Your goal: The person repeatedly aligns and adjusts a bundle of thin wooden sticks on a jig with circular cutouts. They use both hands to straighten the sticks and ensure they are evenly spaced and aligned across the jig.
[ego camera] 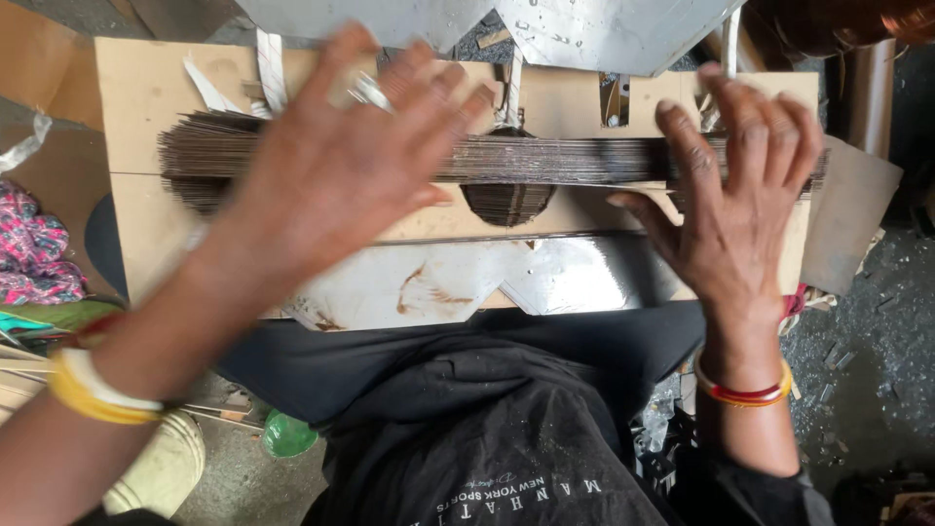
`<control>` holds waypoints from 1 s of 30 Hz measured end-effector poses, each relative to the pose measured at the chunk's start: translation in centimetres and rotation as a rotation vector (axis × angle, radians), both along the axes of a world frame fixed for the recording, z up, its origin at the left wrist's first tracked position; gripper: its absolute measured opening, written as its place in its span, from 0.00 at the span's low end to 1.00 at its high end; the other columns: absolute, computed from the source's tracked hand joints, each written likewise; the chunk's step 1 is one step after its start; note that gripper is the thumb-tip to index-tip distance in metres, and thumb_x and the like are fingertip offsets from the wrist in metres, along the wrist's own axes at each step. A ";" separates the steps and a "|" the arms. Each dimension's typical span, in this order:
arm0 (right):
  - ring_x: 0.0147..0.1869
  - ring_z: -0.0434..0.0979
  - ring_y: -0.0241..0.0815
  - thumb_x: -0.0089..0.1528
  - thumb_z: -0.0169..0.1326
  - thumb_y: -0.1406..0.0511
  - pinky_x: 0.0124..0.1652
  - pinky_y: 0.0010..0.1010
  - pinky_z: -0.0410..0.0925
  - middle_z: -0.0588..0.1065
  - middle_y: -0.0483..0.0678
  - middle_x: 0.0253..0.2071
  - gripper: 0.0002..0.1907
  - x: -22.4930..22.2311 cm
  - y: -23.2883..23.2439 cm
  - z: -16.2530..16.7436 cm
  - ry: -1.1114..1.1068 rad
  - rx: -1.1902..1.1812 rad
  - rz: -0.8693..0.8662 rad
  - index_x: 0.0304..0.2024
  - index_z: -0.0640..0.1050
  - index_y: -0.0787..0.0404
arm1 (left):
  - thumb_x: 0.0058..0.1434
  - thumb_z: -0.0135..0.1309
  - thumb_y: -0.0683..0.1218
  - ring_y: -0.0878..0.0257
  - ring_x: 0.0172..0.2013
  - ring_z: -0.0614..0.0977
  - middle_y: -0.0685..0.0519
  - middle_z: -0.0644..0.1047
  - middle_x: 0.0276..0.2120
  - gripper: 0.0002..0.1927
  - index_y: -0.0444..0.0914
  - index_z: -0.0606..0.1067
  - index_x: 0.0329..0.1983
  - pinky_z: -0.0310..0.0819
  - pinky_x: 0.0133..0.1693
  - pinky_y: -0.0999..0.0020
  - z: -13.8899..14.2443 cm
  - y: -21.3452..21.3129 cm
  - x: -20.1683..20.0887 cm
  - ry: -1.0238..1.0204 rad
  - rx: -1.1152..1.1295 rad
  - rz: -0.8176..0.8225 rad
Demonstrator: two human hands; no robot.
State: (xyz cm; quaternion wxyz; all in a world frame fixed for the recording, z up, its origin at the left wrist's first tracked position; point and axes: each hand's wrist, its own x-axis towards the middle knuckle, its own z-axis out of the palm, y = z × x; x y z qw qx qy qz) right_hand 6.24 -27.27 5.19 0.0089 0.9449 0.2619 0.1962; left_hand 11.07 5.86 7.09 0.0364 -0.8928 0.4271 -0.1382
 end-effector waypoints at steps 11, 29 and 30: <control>0.74 0.66 0.57 0.70 0.51 0.41 0.70 0.53 0.56 0.70 0.57 0.71 0.33 1.9 -2.3 -1.3 0.162 -0.042 -0.010 0.65 0.73 0.57 | 0.68 0.44 0.73 0.47 0.74 0.62 0.42 0.62 0.76 0.46 0.53 0.49 0.83 0.44 0.71 0.37 -3.1 0.4 0.6 0.179 -0.149 0.067; 0.60 0.70 0.57 0.60 0.67 0.57 0.56 0.46 0.67 0.70 0.57 0.57 0.31 -7.1 4.0 -2.6 0.460 0.272 0.016 0.60 0.73 0.64 | 0.58 0.64 0.64 0.51 0.60 0.69 0.46 0.70 0.59 0.44 0.34 0.68 0.69 0.58 0.62 0.46 -8.0 -2.9 -10.6 0.220 -0.448 0.117; 0.59 0.70 0.58 0.59 0.67 0.56 0.56 0.47 0.67 0.70 0.58 0.57 0.32 -7.1 4.7 -2.5 0.485 0.294 0.011 0.60 0.73 0.65 | 0.51 0.67 0.65 0.48 0.59 0.69 0.43 0.70 0.58 0.48 0.32 0.69 0.67 0.58 0.59 0.46 -7.8 -2.9 -11.0 0.330 -0.455 0.216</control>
